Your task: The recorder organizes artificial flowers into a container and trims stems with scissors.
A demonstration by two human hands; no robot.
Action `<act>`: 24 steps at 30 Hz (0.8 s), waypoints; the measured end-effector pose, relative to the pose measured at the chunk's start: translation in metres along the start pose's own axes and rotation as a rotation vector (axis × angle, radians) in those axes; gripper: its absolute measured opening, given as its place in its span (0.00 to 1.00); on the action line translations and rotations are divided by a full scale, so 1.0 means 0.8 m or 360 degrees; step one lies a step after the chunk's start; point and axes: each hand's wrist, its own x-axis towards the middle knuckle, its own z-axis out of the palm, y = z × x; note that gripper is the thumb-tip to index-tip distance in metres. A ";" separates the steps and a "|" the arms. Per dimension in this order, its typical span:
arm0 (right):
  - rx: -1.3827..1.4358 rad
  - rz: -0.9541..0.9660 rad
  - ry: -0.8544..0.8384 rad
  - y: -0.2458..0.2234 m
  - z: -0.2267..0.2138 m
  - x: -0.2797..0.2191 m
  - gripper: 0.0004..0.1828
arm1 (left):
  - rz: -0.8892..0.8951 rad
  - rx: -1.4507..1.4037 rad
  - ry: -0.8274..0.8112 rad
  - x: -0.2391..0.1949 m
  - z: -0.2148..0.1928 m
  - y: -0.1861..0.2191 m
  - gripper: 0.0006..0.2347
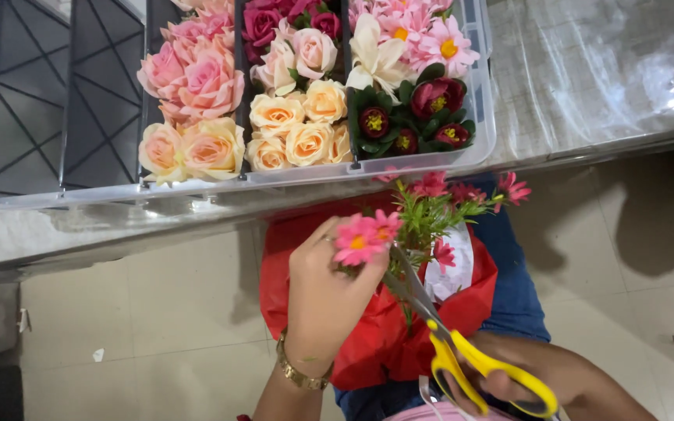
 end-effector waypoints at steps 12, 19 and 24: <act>0.0034 -0.0176 -0.0080 0.011 -0.010 0.046 0.50 | -0.0122 -0.0118 0.0150 -0.032 0.015 -0.027 0.06; 0.0175 0.0034 0.0015 0.011 -0.007 0.064 0.52 | -0.0219 -0.0151 0.0250 -0.069 0.041 -0.066 0.07; 0.0106 -0.0215 0.0062 0.043 -0.014 0.058 0.52 | -0.0334 -0.0235 0.0281 -0.088 0.049 -0.090 0.07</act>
